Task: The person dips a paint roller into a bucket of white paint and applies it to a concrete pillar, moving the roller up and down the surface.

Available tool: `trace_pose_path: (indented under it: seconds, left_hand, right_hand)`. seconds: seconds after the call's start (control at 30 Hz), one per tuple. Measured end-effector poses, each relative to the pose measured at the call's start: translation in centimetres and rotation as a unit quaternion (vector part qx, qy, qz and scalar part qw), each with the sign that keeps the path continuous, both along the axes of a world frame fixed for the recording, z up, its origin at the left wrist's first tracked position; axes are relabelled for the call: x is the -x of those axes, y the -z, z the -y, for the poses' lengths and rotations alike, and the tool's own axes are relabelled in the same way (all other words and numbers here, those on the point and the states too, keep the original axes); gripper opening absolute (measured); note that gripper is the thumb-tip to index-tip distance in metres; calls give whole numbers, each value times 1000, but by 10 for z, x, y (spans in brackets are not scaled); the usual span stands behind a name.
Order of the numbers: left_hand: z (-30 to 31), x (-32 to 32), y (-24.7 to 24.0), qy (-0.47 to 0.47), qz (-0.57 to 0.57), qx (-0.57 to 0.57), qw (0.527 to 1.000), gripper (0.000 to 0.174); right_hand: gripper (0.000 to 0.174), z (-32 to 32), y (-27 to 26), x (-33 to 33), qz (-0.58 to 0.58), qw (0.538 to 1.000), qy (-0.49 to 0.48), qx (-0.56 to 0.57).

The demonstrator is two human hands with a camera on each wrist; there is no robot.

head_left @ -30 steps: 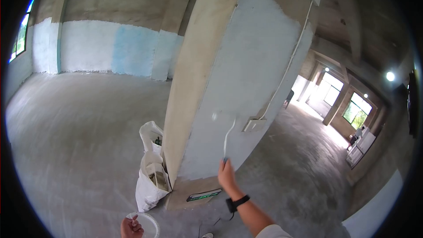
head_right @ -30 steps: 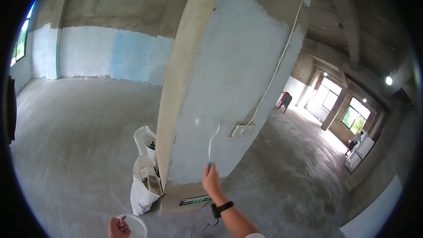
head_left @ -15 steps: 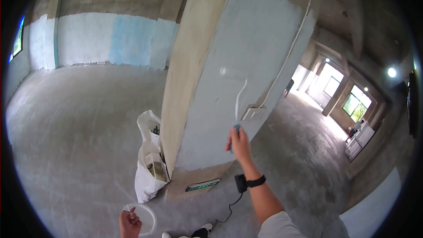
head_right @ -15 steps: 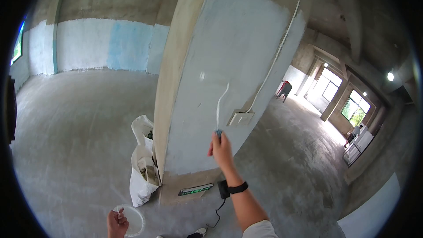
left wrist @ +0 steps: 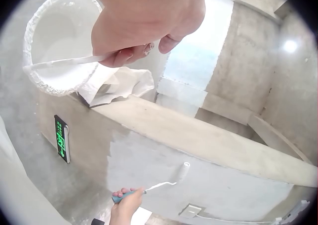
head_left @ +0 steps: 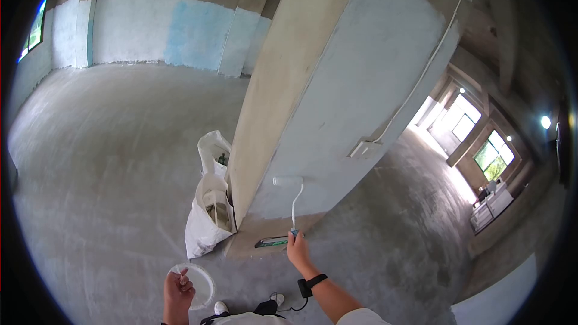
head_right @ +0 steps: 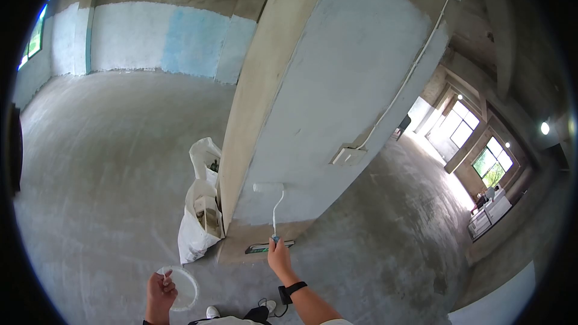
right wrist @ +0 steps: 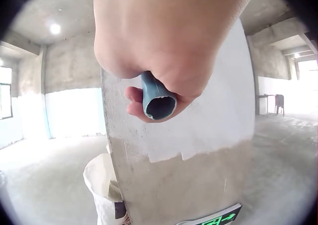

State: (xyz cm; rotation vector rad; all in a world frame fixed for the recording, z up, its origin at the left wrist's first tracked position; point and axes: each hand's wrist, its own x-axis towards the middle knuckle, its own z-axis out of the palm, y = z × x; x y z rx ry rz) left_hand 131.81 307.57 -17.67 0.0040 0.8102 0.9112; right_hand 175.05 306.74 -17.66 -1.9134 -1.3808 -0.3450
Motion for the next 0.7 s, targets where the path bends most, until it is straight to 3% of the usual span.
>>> trace_pose_path:
  seconds: [0.07, 0.13, 0.2, 0.27, 0.3, 0.4, 0.47, 0.53, 0.63, 0.7]
  left_hand:
    - [-1, 0, 0, -2, -9, -7, 1000, 36]
    - [1, 3, 5, -4, -3, -2, 1000, 36]
    - [3, 4, 3, -4, -10, -4, 1000, 36]
    - [5, 7, -2, -5, -19, -7, 1000, 36]
    - [6, 9, -5, -3, -14, -7, 1000, 36]
    - [7, 14, -5, 0, -6, -7, 1000, 36]
    - [7, 18, -4, 2, -3, -4, 1000, 36]
    - [7, 18, -2, -1, 3, -3, 1000, 36]
    - [6, 18, 4, -11, 14, 4, 1000, 37]
    - [6, 16, 2, -9, 10, 5, 1000, 37]
  right_hand:
    - [30, 3, 3, -1, -17, 1000, 1, 22]
    - [31, -6, -20, -1, -223, 971, 11, 82]
    - [29, -27, -67, 1, -221, 974, -37, -23]
    - [30, -35, -156, 22, -320, 946, -48, -16]
    - [30, -40, -182, 20, -314, 947, -56, -23]
    - [30, -46, -205, 11, -309, 950, -49, -22]
    - [29, -46, -186, 10, -309, 950, -33, -13]
    - [28, -41, -120, 6, -113, 993, 17, -22]
    - [28, -15, -61, 23, -89, 996, -2, -16]
    - [28, -2, -49, 28, -134, 987, 38, 85]
